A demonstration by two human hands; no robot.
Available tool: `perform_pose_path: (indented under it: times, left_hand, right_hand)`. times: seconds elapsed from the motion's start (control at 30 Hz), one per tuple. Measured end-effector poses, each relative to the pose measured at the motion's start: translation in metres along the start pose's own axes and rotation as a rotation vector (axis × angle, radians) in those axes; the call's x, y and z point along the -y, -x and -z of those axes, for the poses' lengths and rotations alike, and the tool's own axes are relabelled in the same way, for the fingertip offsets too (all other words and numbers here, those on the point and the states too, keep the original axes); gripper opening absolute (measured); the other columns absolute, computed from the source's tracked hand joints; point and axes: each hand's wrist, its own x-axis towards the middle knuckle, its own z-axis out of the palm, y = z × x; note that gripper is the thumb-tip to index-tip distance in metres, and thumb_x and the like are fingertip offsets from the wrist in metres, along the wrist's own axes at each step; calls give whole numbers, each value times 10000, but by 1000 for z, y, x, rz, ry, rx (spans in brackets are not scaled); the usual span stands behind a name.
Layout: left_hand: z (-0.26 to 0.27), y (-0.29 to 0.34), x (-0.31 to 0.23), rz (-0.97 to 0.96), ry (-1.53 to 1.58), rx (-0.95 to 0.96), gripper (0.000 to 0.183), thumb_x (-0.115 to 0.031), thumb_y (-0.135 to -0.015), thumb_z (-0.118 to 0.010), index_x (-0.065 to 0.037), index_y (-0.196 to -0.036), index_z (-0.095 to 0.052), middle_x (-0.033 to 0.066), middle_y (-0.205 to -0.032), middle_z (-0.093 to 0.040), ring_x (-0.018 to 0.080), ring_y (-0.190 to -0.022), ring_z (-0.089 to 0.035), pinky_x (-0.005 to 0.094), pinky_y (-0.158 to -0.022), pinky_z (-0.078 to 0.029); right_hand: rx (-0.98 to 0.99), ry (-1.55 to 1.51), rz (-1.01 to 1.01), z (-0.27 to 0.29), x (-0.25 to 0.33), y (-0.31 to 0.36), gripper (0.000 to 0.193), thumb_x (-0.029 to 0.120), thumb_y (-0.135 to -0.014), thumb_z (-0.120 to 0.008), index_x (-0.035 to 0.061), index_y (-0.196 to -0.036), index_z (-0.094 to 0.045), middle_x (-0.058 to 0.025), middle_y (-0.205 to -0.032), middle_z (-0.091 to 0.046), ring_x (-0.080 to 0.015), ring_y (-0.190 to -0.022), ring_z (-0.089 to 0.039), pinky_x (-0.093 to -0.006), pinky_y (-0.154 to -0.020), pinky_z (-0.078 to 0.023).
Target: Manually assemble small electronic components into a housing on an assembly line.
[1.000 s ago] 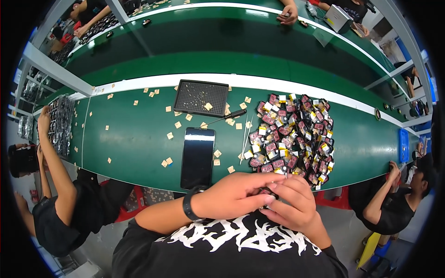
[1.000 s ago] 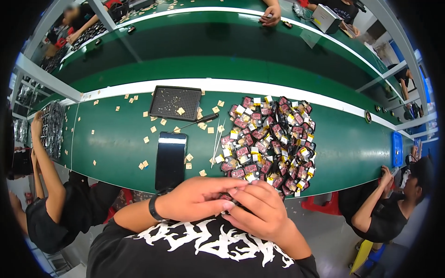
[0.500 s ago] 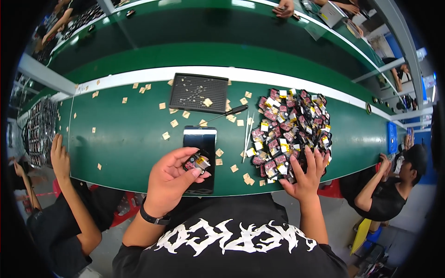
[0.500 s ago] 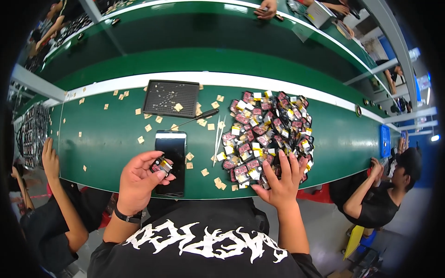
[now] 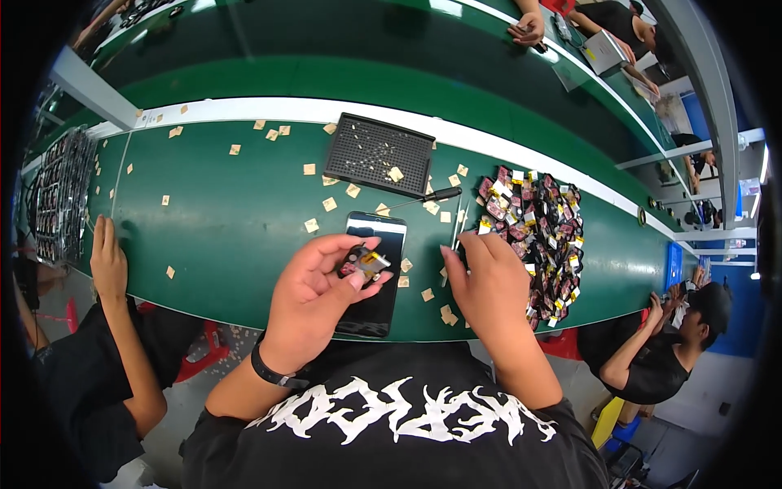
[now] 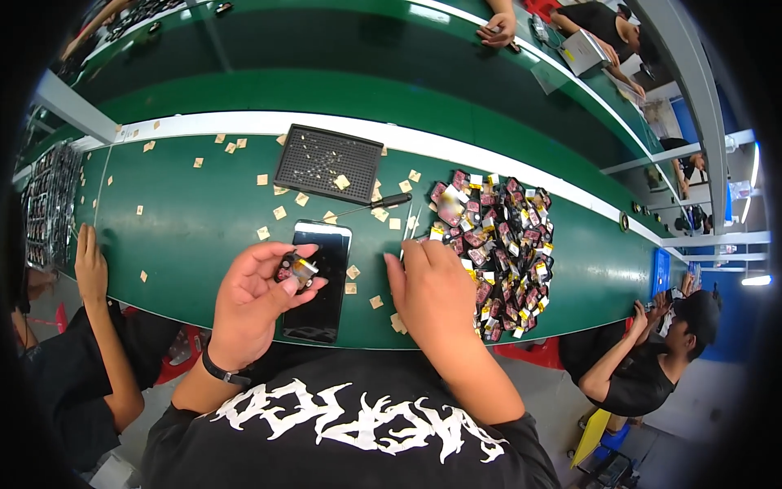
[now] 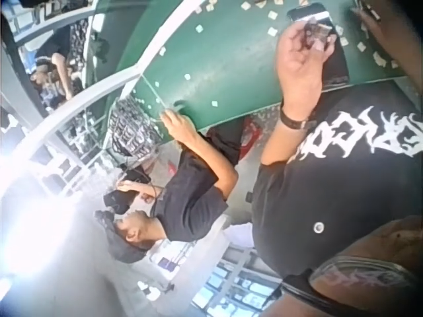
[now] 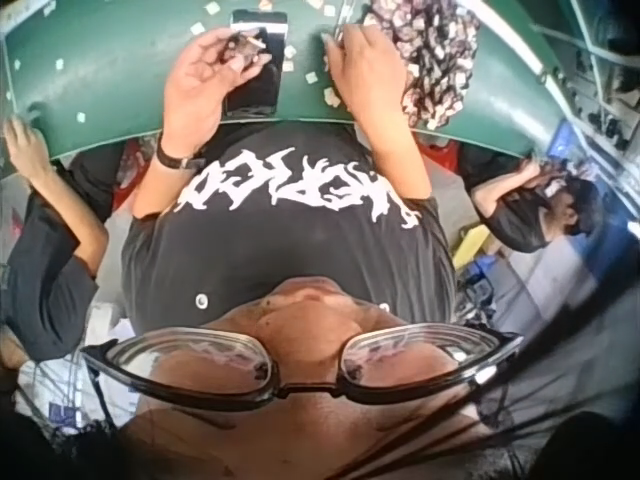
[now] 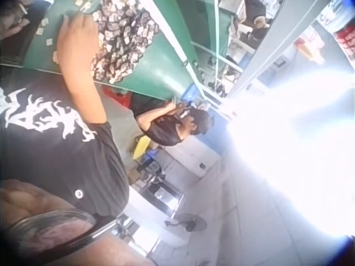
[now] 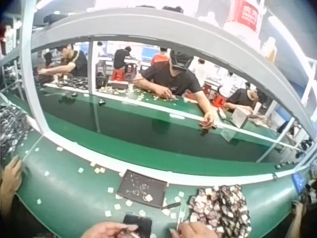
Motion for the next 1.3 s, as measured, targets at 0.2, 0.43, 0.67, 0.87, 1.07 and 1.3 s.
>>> perform_pose_path:
  times: [0.2,0.43,0.67,0.87,1.07,1.3]
  left_hand:
    - [-5,8,-12,-17,79,80,456,63,-1025,-530,5,-1460,-408,230,-1440,-586,335,-1282,-650,421,-1066,-547]
    - [-6,13,-15,-66,12,97,464,100,-1022,-477,13,-1471,-400,224,-1448,-578,306,-1294,-641,406,-1078,-536]
    - [-6,18,-18,-198,-209,143,515,171,-985,-468,47,-1480,-405,251,-1490,-536,258,-1352,-582,373,-1119,-486]
    - [-5,22,-18,-214,-221,88,479,134,-982,-511,51,-1453,-491,165,-1344,-650,169,-1229,-633,330,-1056,-508]
    - [0,19,-19,-136,-54,132,463,125,-1023,-483,47,-1477,-434,209,-1418,-600,258,-1289,-634,359,-1062,-529]
    - [1,16,-26,36,19,68,422,43,-1056,-517,38,-1471,-441,190,-1351,-643,263,-1157,-714,321,-930,-600]
  right_hand:
    - [83,122,-157,-21,-14,-11,140,186,-877,-759,52,-871,-720,-139,-851,-687,-360,-766,-699,-458,-681,-562]
    - [237,-32,-417,-20,-18,-25,138,169,-842,-737,36,-824,-768,-144,-783,-732,-348,-716,-720,-434,-686,-578]
    - [248,-131,-518,-13,-12,-32,151,171,-820,-727,33,-838,-786,-149,-681,-716,-310,-627,-717,-412,-652,-571]
    - [187,-161,-459,-23,-20,-28,150,164,-833,-773,22,-879,-779,-80,-657,-711,-205,-550,-661,-337,-579,-514]
    - [-122,-1181,-596,4,-46,-9,121,102,-928,-761,-17,-934,-743,20,-699,-607,-43,-601,-453,-224,-555,-298]
    - [92,-2234,-430,2,-1,3,296,153,-992,-655,70,-1268,-586,-205,-1342,-611,-313,-1151,-677,-435,-857,-632]
